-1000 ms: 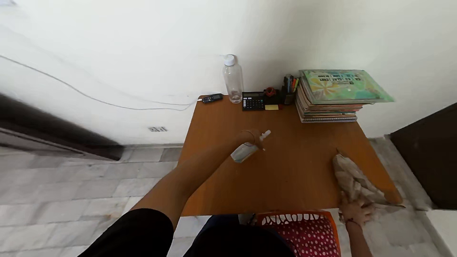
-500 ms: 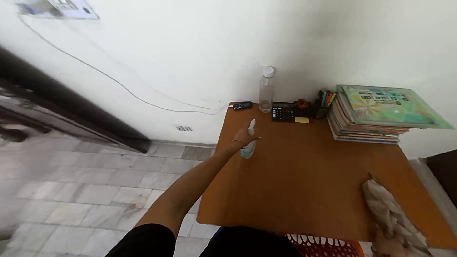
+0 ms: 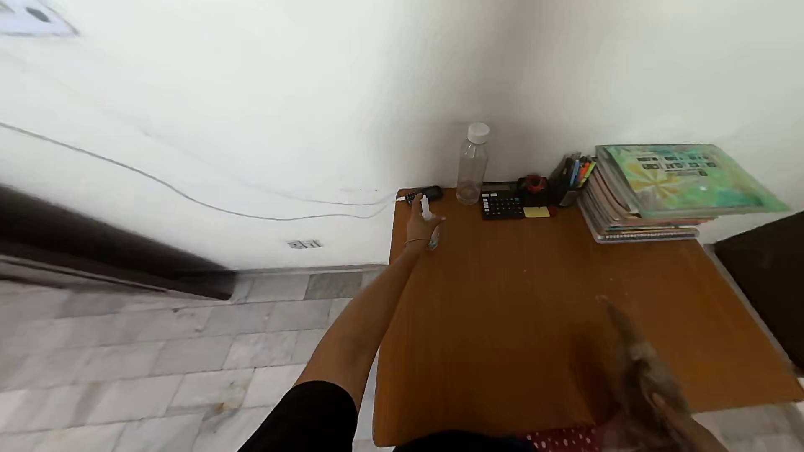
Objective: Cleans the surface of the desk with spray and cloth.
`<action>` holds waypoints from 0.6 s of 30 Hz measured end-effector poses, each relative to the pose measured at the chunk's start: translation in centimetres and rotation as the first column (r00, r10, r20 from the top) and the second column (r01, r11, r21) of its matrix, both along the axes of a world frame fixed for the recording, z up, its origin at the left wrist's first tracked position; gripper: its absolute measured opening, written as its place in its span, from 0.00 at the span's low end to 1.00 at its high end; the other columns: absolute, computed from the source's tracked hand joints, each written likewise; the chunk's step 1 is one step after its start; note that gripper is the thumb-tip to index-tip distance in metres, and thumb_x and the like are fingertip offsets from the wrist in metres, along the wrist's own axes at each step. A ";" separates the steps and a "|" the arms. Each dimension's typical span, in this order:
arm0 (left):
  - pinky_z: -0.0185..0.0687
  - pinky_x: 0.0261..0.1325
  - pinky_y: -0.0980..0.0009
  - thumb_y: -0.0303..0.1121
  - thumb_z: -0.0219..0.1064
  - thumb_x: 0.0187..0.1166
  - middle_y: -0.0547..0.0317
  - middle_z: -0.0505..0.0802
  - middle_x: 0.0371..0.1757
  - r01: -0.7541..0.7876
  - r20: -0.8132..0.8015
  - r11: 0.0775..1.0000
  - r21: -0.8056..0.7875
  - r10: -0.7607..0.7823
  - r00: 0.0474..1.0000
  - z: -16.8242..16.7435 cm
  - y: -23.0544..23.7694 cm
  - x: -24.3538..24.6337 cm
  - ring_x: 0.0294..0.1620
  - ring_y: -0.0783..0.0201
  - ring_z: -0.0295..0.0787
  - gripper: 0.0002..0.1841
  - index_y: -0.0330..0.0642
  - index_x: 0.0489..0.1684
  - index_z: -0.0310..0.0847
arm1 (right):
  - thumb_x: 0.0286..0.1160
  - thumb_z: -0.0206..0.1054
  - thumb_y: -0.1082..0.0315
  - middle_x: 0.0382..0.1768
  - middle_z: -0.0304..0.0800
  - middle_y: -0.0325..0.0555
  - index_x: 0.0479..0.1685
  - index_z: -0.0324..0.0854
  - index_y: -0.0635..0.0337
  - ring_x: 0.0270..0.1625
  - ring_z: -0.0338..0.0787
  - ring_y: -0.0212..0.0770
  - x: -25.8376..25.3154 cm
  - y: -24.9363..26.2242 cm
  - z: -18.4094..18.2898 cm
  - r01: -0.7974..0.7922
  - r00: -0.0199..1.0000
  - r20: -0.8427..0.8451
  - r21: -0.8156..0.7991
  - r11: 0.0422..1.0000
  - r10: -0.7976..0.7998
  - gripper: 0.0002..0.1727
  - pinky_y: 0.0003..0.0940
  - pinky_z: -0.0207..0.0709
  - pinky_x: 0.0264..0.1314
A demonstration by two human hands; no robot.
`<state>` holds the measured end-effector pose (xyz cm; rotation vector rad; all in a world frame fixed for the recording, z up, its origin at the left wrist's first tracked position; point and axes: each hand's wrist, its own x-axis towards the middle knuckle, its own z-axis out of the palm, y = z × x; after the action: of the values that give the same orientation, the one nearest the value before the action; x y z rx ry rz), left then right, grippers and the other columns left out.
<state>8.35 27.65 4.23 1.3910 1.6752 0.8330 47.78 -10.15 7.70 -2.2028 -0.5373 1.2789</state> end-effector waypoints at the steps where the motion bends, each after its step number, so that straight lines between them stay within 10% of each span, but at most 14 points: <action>1: 0.70 0.75 0.36 0.32 0.78 0.73 0.22 0.79 0.73 0.002 0.013 1.000 0.000 -0.002 1.000 -0.4 0.2 -0.1 0.72 0.27 0.78 0.48 0.38 0.92 0.47 | 0.90 0.51 0.49 0.42 0.85 0.33 0.63 0.74 0.57 0.43 0.86 0.25 -0.7 0.1 0.8 0.015 0.998 -0.065 0.030 0.999 -0.013 0.22 0.31 0.82 0.52; 4: 0.71 0.73 0.36 0.32 0.79 0.72 0.23 0.80 0.72 0.013 0.045 1.000 -0.016 -0.012 0.999 -1.1 0.6 -0.3 0.70 0.28 0.80 0.49 0.38 0.92 0.47 | 0.95 0.39 0.55 0.34 0.90 0.21 0.49 0.76 0.45 0.39 0.88 0.17 -3.5 0.3 2.7 0.142 0.943 -0.327 0.240 0.960 -0.058 0.18 0.20 0.84 0.47; 6: 0.71 0.74 0.37 0.33 0.80 0.71 0.24 0.79 0.73 0.043 0.051 0.998 -0.038 -0.041 0.998 -1.5 0.7 -0.6 0.71 0.29 0.79 0.51 0.39 0.93 0.45 | 0.95 0.29 0.64 0.38 0.92 0.28 0.54 0.73 0.56 0.43 0.90 0.18 -6.5 1.1 5.3 0.240 0.866 -0.500 0.396 0.886 -0.010 0.22 0.19 0.84 0.49; 8: 0.67 0.80 0.42 0.31 0.80 0.70 0.26 0.74 0.79 0.093 0.056 0.996 -0.013 -0.093 0.994 -1.4 0.5 -1.1 0.78 0.33 0.74 0.53 0.36 0.93 0.41 | 0.97 0.24 0.66 0.34 0.79 0.36 0.55 0.68 0.64 0.34 0.81 0.20 -12.2 5.5 11.1 0.451 0.853 -0.351 0.125 0.884 -0.386 0.24 0.18 0.78 0.41; 10: 0.63 0.84 0.47 0.29 0.81 0.67 0.28 0.68 0.85 0.134 0.063 0.990 0.052 -0.137 0.989 -2.0 0.2 -1.8 0.84 0.37 0.67 0.54 0.31 0.92 0.42 | 0.98 0.27 0.55 0.48 0.82 0.42 0.71 0.67 0.61 0.43 0.84 0.28 -11.5 6.4 7.7 0.470 0.853 -0.249 -0.013 0.883 -0.458 0.27 0.25 0.79 0.47; 13: 0.58 0.87 0.47 0.29 0.80 0.68 0.25 0.63 0.86 0.158 0.051 0.981 0.110 -0.164 0.985 -3.6 -0.9 -3.6 0.87 0.35 0.60 0.52 0.25 0.90 0.44 | 0.97 0.40 0.51 0.71 0.78 0.67 0.84 0.59 0.69 0.63 0.85 0.55 -6.3 2.7 -2.8 0.429 0.901 0.046 0.062 0.901 -0.432 0.32 0.49 0.79 0.59; 18: 0.62 0.83 0.43 0.31 0.68 0.82 0.26 0.70 0.82 0.147 0.008 0.986 -0.072 -0.147 0.989 -4.4 -7.4 -8.1 0.84 0.33 0.66 0.35 0.26 0.85 0.57 | 0.91 0.55 0.61 0.72 0.76 0.78 0.76 0.70 0.78 0.76 0.77 0.72 -6.5 1.6 -4.1 0.107 0.825 0.552 0.058 0.993 -0.121 0.27 0.64 0.64 0.80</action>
<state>0.28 20.21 -0.13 1.4432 1.5641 0.6834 41.25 -8.59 3.64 -2.5384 -0.6156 0.5432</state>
